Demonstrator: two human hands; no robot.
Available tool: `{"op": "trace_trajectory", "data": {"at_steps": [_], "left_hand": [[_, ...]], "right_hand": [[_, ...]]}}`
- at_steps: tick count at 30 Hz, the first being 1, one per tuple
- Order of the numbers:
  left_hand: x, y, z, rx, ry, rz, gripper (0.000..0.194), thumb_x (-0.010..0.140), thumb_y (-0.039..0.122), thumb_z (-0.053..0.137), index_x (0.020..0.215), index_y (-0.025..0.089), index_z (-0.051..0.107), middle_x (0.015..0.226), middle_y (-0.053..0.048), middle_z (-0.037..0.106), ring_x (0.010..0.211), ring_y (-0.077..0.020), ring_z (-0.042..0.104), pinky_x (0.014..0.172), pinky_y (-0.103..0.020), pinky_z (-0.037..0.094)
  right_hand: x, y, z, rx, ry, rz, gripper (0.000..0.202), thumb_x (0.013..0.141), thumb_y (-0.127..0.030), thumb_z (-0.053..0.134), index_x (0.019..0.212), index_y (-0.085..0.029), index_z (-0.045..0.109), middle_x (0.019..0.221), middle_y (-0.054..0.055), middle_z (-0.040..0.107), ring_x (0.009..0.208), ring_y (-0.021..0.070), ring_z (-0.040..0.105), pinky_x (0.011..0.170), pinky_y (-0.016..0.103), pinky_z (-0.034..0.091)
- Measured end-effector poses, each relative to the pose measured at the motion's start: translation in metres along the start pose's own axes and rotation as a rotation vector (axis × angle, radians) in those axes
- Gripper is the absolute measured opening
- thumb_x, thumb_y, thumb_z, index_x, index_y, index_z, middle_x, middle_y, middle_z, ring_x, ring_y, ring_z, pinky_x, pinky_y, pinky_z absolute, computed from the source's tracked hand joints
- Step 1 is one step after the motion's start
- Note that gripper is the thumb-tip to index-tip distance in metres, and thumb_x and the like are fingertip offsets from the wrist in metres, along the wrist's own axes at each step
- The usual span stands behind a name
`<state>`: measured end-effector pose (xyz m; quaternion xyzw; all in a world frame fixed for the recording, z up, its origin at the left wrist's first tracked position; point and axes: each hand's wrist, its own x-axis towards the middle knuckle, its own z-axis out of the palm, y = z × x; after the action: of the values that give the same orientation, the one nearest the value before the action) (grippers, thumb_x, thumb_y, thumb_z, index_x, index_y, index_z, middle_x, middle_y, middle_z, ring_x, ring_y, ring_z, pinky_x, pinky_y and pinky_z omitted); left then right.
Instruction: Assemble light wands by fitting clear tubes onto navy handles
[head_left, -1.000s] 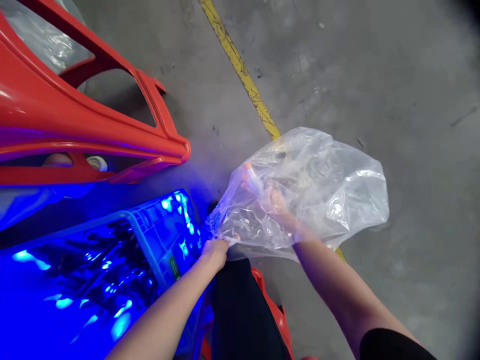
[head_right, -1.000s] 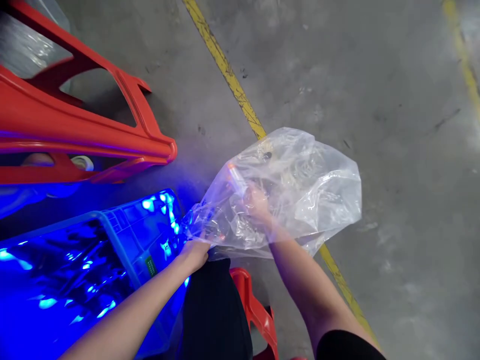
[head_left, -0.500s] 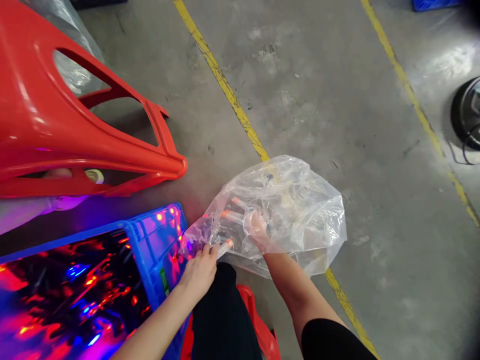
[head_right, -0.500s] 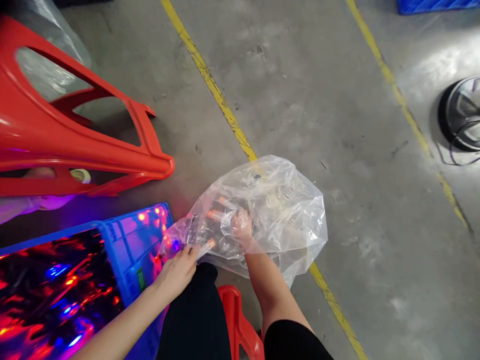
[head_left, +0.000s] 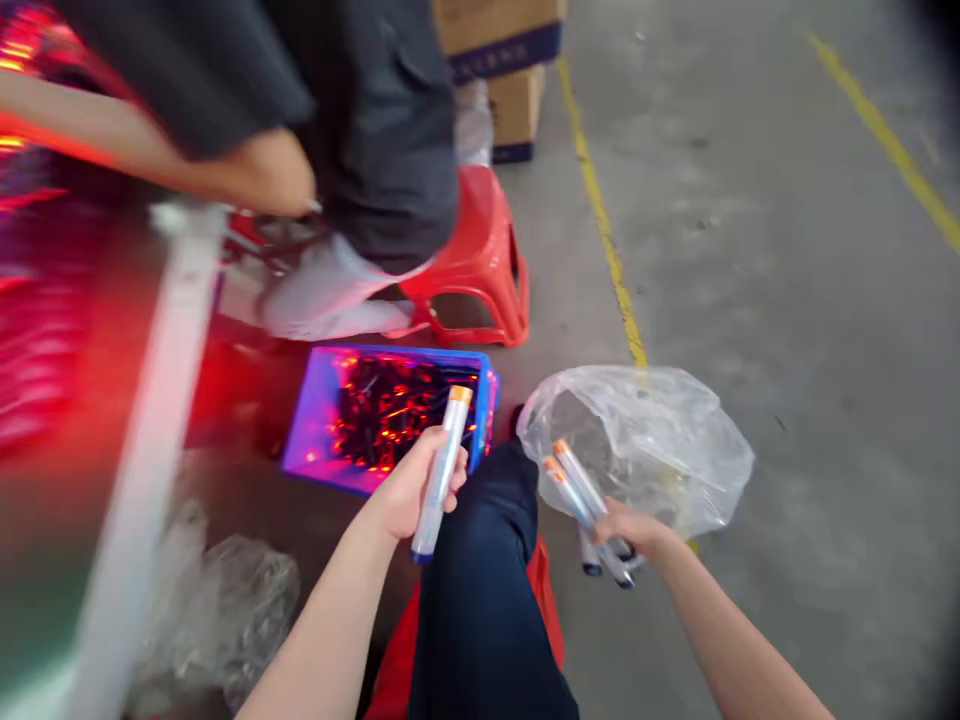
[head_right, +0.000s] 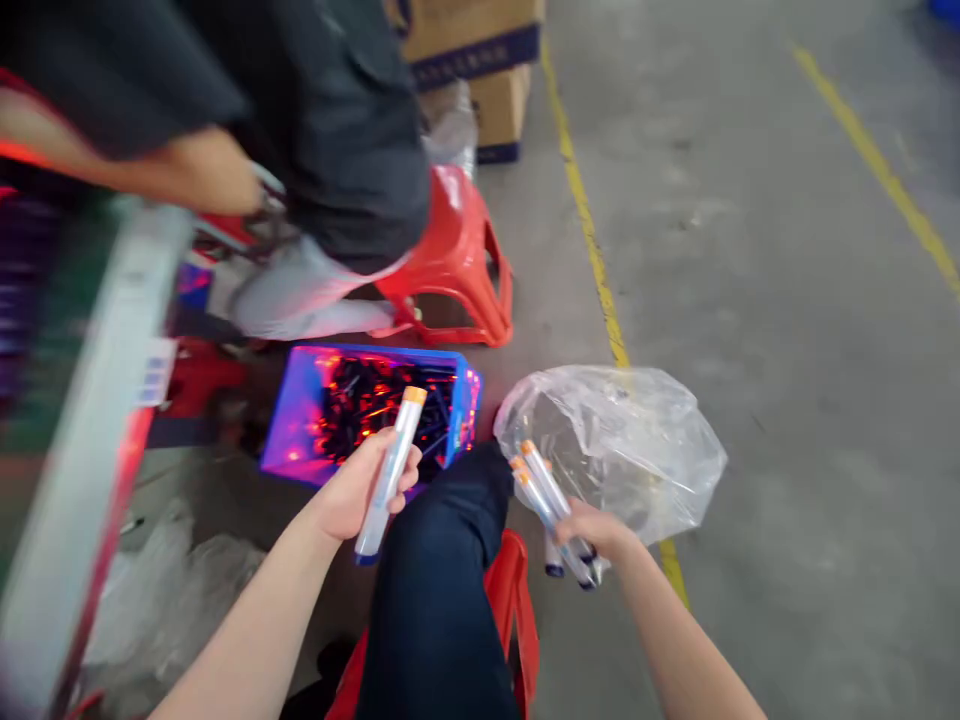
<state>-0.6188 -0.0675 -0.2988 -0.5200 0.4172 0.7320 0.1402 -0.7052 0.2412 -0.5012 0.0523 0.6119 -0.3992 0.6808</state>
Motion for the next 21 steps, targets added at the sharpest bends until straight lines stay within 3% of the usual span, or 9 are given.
{"op": "trace_trajectory", "data": {"at_steps": [2, 4, 6, 8, 11, 14, 17, 19, 21], "left_hand": [[-0.057, 0.000, -0.015, -0.112, 0.012, 0.115, 0.033, 0.091, 0.050, 0.066, 0.100, 0.022, 0.051, 0.085, 0.001, 0.057, 0.058, -0.0105, 0.052, 0.039, -0.019, 0.042], [-0.118, -0.007, -0.024, -0.264, 0.089, 0.247, 0.031, 0.092, 0.047, 0.066, 0.099, 0.020, 0.052, 0.085, 0.000, 0.058, 0.059, -0.0106, 0.053, 0.039, -0.019, 0.045], [-0.183, -0.024, -0.030, -0.458, 0.194, 0.409, 0.029, 0.095, 0.046, 0.064, 0.098, 0.019, 0.052, 0.083, 0.000, 0.057, 0.059, -0.0096, 0.054, 0.041, -0.019, 0.048], [-0.250, -0.049, -0.040, -0.588, 0.268, 0.563, 0.032, 0.096, 0.049, 0.063, 0.102, 0.020, 0.051, 0.082, 0.001, 0.056, 0.057, -0.0093, 0.054, 0.042, -0.019, 0.050], [-0.349, -0.099, -0.075, -0.619, 0.388, 0.787, 0.043, 0.092, 0.055, 0.069, 0.114, 0.025, 0.048, 0.088, 0.002, 0.059, 0.063, -0.0120, 0.058, 0.045, -0.024, 0.056], [-0.440, -0.168, -0.141, -0.577, 0.773, 0.929, 0.053, 0.087, 0.054, 0.076, 0.121, 0.030, 0.044, 0.090, 0.003, 0.059, 0.069, -0.0145, 0.061, 0.050, -0.029, 0.060], [-0.509, -0.250, -0.215, -0.523, 1.176, 0.836, 0.054, 0.083, 0.055, 0.078, 0.115, 0.026, 0.047, 0.082, 0.005, 0.056, 0.059, -0.0107, 0.054, 0.052, -0.026, 0.055], [-0.538, -0.298, -0.255, -0.507, 1.284, 0.757, 0.056, 0.081, 0.058, 0.078, 0.112, 0.023, 0.048, 0.080, 0.005, 0.056, 0.061, -0.0108, 0.055, 0.055, -0.023, 0.049], [-0.555, -0.332, -0.282, -0.482, 1.308, 0.723, 0.063, 0.079, 0.060, 0.078, 0.119, 0.021, 0.047, 0.085, 0.002, 0.060, 0.070, -0.0135, 0.059, 0.061, -0.024, 0.047]], "right_hand": [[-0.053, -0.003, 0.011, -0.072, 0.037, -0.092, 0.043, 0.054, -0.027, 0.080, 0.092, -0.017, 0.062, 0.081, 0.002, 0.067, 0.078, 0.0218, 0.063, 0.070, 0.032, 0.052], [-0.095, -0.020, 0.024, -0.141, -0.004, -0.201, 0.056, 0.054, -0.034, 0.079, 0.105, -0.018, 0.064, 0.097, 0.008, 0.073, 0.090, 0.0285, 0.067, 0.078, 0.038, 0.056], [-0.126, -0.052, 0.050, -0.216, -0.165, -0.346, 0.066, 0.059, -0.038, 0.084, 0.120, -0.020, 0.065, 0.112, 0.013, 0.074, 0.095, 0.0327, 0.070, 0.079, 0.042, 0.057], [-0.150, -0.094, 0.098, -0.298, -0.388, -0.497, 0.072, 0.063, -0.038, 0.088, 0.129, -0.024, 0.064, 0.124, 0.016, 0.072, 0.096, 0.0353, 0.072, 0.077, 0.044, 0.058], [-0.182, -0.155, 0.216, -0.443, -0.673, -0.609, 0.071, 0.068, -0.036, 0.090, 0.134, -0.029, 0.064, 0.132, 0.016, 0.069, 0.105, 0.0376, 0.072, 0.083, 0.047, 0.060], [-0.218, -0.188, 0.366, -0.677, -0.938, -0.563, 0.067, 0.068, -0.036, 0.090, 0.129, -0.025, 0.066, 0.120, 0.013, 0.073, 0.102, 0.0347, 0.072, 0.082, 0.044, 0.060], [-0.254, -0.184, 0.505, -0.934, -1.115, -0.521, 0.055, 0.061, -0.031, 0.086, 0.112, -0.019, 0.071, 0.099, 0.008, 0.075, 0.085, 0.0269, 0.071, 0.072, 0.034, 0.058], [-0.271, -0.166, 0.577, -1.079, -1.205, -0.544, 0.048, 0.059, -0.030, 0.081, 0.104, -0.017, 0.070, 0.093, 0.006, 0.074, 0.084, 0.0242, 0.069, 0.074, 0.032, 0.058], [-0.284, -0.146, 0.630, -1.194, -1.267, -0.599, 0.049, 0.060, -0.033, 0.078, 0.105, -0.016, 0.068, 0.094, 0.006, 0.074, 0.084, 0.0241, 0.069, 0.076, 0.034, 0.059]]}}
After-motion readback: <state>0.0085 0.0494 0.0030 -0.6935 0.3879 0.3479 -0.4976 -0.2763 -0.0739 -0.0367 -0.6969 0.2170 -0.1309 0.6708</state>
